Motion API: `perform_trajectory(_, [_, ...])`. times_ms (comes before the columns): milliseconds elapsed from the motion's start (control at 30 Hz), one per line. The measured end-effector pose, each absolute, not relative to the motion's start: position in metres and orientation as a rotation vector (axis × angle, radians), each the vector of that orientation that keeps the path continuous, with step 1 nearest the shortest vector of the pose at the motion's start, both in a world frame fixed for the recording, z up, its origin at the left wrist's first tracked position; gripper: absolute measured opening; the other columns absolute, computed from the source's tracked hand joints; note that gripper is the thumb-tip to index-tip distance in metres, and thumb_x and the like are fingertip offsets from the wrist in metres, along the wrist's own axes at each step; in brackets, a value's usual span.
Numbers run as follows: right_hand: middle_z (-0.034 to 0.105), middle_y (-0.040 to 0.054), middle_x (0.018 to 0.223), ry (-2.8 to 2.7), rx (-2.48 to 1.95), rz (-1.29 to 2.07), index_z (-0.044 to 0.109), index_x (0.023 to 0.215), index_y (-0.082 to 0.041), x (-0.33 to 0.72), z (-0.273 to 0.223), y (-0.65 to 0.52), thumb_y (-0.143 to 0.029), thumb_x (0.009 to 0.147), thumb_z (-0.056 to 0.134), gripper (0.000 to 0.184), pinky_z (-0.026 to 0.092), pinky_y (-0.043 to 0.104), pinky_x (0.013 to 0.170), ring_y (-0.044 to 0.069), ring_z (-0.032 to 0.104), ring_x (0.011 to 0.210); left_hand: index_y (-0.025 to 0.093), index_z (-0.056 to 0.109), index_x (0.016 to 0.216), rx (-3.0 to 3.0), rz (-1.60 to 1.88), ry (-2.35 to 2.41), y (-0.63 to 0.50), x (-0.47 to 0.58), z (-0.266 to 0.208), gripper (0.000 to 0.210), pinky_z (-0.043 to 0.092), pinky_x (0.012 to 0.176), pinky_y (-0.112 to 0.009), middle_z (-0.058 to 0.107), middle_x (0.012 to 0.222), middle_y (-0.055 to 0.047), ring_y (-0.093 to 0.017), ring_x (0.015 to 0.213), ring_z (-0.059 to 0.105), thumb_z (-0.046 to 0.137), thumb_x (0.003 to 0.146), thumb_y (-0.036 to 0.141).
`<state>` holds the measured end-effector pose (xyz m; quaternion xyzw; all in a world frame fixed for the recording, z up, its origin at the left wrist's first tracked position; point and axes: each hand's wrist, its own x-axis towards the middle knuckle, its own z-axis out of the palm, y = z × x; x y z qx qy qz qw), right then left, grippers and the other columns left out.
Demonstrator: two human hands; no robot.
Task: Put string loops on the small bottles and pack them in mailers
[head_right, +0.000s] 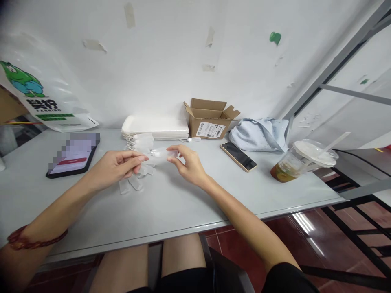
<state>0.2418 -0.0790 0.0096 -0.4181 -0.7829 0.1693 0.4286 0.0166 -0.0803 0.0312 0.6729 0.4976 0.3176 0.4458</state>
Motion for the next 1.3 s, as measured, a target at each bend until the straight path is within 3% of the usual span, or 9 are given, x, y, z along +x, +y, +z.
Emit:
perform_trajectory(667, [0.068,0.0059,0.097,-1.932,-0.997,0.374,0.061,0.101,-0.019,0.2399,0.0094,-0.0822,-0.03,0.086,0.056,0.019,0.047,0.03,0.076,0.016,0.06,0.083,0.015,0.062,0.076,1.563,0.744,1.124,-0.081,0.018,0.0319,0.024,0.029,0.043,-0.02,0.055,0.061,0.003,-0.005,0.042,0.035,0.056,0.083,0.037])
perform_trajectory(1300, [0.07,0.0053,0.091,-1.966,-0.945,0.328,0.062,0.1,-0.017,0.2388,0.0068,-0.0828,-0.025,0.085,0.06,0.017,0.049,0.028,0.071,0.014,0.061,0.077,0.015,0.055,0.064,1.55,0.791,1.156,-0.0809,0.0196,0.0293,0.028,0.028,0.045,-0.02,0.047,0.051,0.005,-0.005,0.04,0.032,0.054,0.084,0.034])
